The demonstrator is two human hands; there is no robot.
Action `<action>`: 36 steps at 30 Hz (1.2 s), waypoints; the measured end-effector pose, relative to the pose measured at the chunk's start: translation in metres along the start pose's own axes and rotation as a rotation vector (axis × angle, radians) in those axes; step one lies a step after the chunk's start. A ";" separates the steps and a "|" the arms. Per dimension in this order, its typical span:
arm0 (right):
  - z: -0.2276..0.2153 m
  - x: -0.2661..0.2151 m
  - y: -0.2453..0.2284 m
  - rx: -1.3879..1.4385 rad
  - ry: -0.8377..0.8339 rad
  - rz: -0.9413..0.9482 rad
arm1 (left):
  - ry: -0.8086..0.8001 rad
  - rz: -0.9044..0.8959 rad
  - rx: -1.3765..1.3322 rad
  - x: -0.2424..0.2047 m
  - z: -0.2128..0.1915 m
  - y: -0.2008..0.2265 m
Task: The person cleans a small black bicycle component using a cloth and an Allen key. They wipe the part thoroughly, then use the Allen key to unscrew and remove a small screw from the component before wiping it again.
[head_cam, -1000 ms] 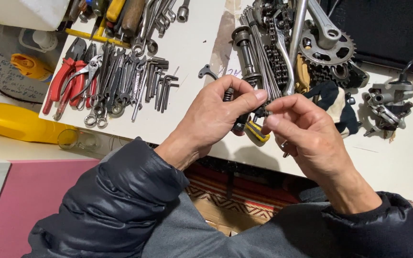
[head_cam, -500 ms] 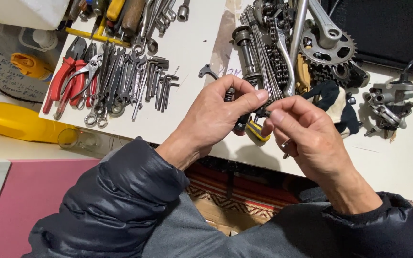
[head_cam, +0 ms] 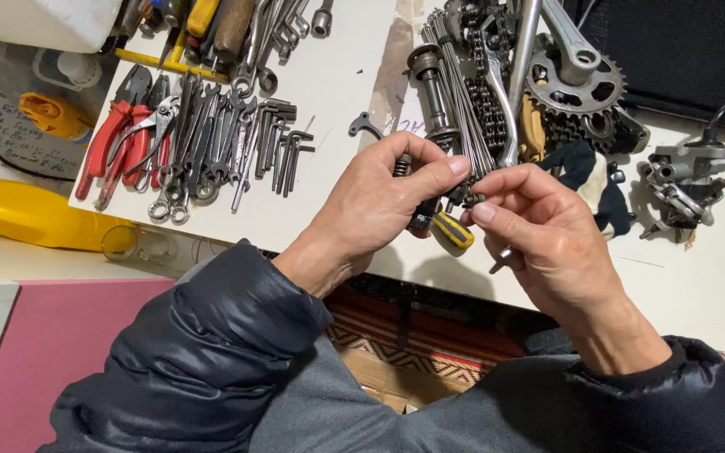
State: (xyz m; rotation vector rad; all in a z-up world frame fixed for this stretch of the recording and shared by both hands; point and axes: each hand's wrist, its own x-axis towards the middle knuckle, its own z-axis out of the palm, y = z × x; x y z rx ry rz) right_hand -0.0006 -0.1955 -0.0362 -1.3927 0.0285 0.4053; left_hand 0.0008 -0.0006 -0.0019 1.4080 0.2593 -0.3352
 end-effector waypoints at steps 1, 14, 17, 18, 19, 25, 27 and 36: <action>0.000 0.001 0.000 0.000 0.000 0.000 | 0.000 0.000 0.000 0.001 0.000 0.000; 0.005 0.011 0.000 0.058 0.072 0.032 | 0.072 -0.070 -0.216 0.003 -0.012 0.010; 0.006 0.017 0.011 0.007 0.111 0.049 | 0.072 -0.044 -0.297 0.004 -0.017 0.010; 0.005 0.020 0.016 -0.017 0.139 0.071 | 0.071 -0.021 -0.337 0.005 -0.019 0.009; 0.008 0.023 0.019 -0.020 0.137 0.071 | 0.072 -0.021 -0.340 0.004 -0.020 0.013; 0.029 0.034 0.024 -0.121 0.179 0.207 | 0.240 -0.001 -0.510 0.001 -0.031 0.021; 0.036 0.039 0.025 -0.158 0.186 0.231 | 0.321 -0.011 -0.560 -0.002 -0.034 0.025; 0.067 0.061 0.020 -1.018 0.186 0.284 | 0.302 -0.015 -0.560 -0.010 -0.043 0.024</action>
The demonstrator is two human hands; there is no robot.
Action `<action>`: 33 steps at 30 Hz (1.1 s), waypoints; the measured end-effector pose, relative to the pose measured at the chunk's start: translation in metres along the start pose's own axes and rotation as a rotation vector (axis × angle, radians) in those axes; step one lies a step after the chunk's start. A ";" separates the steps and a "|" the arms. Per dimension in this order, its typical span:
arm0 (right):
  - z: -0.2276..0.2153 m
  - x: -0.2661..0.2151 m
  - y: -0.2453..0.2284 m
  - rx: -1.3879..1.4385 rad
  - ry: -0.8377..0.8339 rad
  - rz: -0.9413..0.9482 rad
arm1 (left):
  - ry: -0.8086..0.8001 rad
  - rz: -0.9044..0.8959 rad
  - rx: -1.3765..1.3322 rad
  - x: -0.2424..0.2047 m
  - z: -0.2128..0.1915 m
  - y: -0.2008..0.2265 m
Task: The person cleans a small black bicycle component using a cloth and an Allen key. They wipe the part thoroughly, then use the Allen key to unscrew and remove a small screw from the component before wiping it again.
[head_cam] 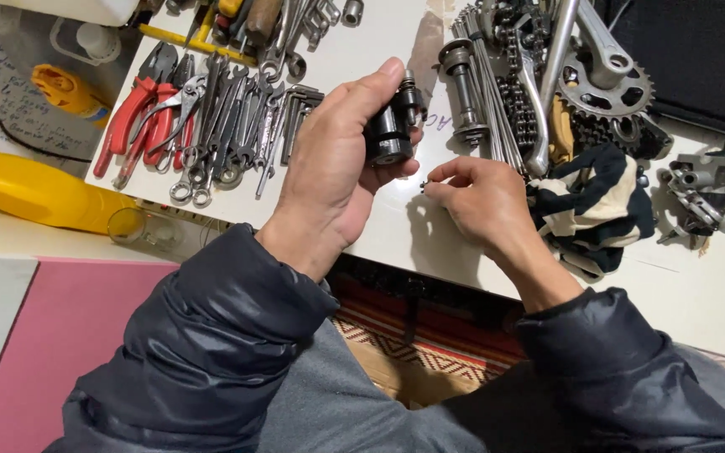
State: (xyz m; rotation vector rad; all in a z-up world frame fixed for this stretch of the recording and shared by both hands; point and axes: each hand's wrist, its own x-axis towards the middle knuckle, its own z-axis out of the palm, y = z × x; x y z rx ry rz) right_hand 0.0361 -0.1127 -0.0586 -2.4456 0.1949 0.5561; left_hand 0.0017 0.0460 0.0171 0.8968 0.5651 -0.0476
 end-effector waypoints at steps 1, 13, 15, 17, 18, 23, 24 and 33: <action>0.001 -0.001 -0.005 -0.002 -0.002 -0.001 | 0.002 0.000 -0.002 0.000 -0.001 0.001; 0.046 0.048 0.031 -0.443 0.220 -0.303 | -0.036 -0.004 -0.022 -0.001 -0.005 0.000; 0.053 0.060 0.046 -0.456 0.351 -0.474 | -0.037 -0.005 -0.034 0.000 -0.005 -0.001; 0.056 0.063 0.048 -0.446 0.372 -0.503 | -0.033 -0.008 -0.046 0.002 -0.005 -0.002; 0.057 0.065 0.049 -0.437 0.389 -0.533 | -0.027 -0.012 -0.060 0.004 -0.005 -0.003; 0.007 0.014 0.009 -0.286 0.173 -0.407 | -0.057 -0.024 -0.045 -0.007 -0.001 0.006; -0.004 0.009 0.007 -0.242 0.109 -0.342 | -0.068 -0.023 -0.023 -0.009 0.000 0.008; -0.027 -0.012 0.067 -0.329 -0.032 -0.194 | -0.305 -0.042 -0.132 -0.001 -0.003 -0.009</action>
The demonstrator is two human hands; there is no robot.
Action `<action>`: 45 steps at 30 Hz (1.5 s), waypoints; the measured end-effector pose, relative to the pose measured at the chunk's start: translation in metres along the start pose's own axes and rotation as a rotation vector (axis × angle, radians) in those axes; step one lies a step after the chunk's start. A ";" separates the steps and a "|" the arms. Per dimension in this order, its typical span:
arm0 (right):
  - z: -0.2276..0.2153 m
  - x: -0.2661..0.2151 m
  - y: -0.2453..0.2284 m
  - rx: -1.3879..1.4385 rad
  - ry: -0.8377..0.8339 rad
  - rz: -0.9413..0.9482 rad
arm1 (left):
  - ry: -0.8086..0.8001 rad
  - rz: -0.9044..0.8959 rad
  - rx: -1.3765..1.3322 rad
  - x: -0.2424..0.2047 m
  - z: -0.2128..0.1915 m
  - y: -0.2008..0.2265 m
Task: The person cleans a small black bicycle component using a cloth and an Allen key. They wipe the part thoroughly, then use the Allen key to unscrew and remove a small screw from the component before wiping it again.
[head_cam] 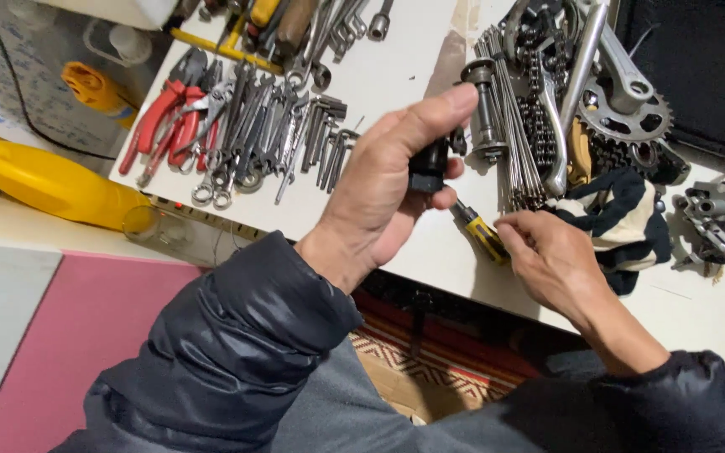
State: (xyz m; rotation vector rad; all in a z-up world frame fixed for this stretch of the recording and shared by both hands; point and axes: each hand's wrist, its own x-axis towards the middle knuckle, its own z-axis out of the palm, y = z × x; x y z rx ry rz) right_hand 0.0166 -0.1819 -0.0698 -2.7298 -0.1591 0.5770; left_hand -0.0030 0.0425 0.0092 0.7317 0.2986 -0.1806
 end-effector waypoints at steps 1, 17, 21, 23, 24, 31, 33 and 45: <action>0.004 0.002 0.006 0.007 0.006 -0.004 | -0.003 0.004 0.009 0.000 -0.001 -0.002; -0.003 -0.019 -0.004 0.049 0.500 -0.679 | -0.076 -0.104 0.074 0.007 0.001 -0.021; -0.013 -0.030 -0.024 0.422 0.414 -0.728 | -0.047 -0.125 0.227 0.002 0.009 -0.022; -0.012 -0.032 -0.026 0.528 0.391 -0.736 | -0.033 -0.104 0.247 0.004 0.012 -0.027; -0.012 -0.034 -0.027 0.632 0.365 -0.746 | -0.019 -0.080 0.265 0.005 0.013 -0.029; -0.026 -0.039 -0.029 0.502 0.441 -0.678 | -0.096 0.000 0.350 0.002 0.019 -0.034; -0.025 -0.038 -0.024 0.739 0.319 -0.506 | -0.094 -0.029 0.461 -0.002 0.024 -0.029; -0.026 -0.034 -0.014 1.269 0.188 -0.456 | -0.252 0.014 0.417 0.005 0.010 -0.041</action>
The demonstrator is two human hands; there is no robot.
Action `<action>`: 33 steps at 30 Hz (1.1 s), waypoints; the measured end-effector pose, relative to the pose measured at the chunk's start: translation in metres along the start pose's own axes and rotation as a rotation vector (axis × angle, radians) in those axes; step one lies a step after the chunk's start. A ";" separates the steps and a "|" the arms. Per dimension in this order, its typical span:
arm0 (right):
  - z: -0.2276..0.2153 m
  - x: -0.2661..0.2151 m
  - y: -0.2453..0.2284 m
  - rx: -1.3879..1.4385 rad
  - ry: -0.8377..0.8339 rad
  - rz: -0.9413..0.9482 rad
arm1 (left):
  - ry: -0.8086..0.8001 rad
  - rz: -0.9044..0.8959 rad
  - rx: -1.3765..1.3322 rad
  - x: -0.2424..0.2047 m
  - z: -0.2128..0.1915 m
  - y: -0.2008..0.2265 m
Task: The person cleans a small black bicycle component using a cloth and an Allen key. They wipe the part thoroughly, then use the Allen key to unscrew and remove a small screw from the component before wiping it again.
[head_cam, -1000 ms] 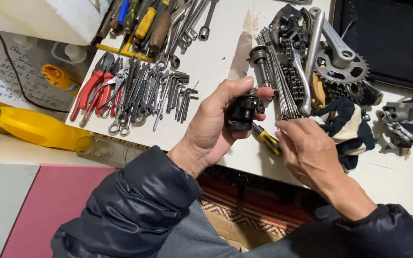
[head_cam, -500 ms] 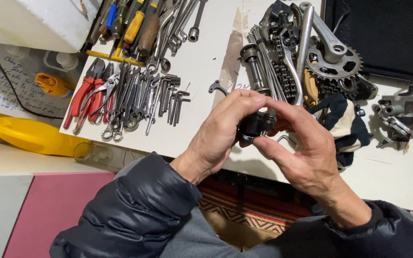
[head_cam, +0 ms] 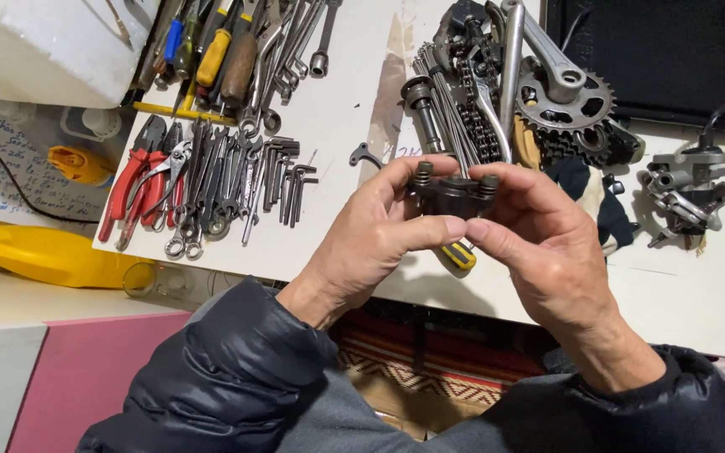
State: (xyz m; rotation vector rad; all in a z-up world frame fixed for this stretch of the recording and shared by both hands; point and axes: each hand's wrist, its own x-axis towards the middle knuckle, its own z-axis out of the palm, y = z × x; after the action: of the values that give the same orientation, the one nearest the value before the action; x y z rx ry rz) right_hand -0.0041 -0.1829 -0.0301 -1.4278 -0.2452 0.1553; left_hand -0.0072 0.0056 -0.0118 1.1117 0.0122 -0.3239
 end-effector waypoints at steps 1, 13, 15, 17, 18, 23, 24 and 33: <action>-0.001 0.000 0.000 0.000 0.002 0.000 | -0.001 -0.001 0.001 0.000 0.001 0.001; 0.007 -0.003 -0.002 -0.344 0.072 -0.117 | 0.141 -0.171 -0.006 0.005 0.004 -0.003; 0.009 -0.004 -0.003 -0.533 0.054 -0.272 | 0.062 -0.223 -0.185 0.005 0.000 -0.002; 0.010 -0.005 -0.004 -0.560 0.052 -0.317 | 0.046 -0.214 -0.212 0.006 -0.005 -0.004; 0.010 -0.006 -0.005 -0.590 0.056 -0.362 | 0.024 -0.207 -0.239 0.006 -0.007 -0.005; 0.012 -0.007 0.000 -0.645 0.090 -0.388 | 0.060 -0.160 -0.250 0.006 -0.010 -0.005; 0.012 -0.007 0.001 -0.656 0.097 -0.399 | 0.077 -0.155 -0.235 0.005 -0.010 -0.003; 0.007 -0.013 0.012 -0.751 0.156 -0.419 | 0.045 -0.074 -0.242 0.008 -0.007 -0.016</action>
State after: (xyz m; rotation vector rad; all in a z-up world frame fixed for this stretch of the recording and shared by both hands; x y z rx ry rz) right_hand -0.0176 -0.1782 -0.0417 -2.0788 -0.4997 -0.4354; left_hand -0.0026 0.0031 -0.0304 0.8800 0.1292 -0.3536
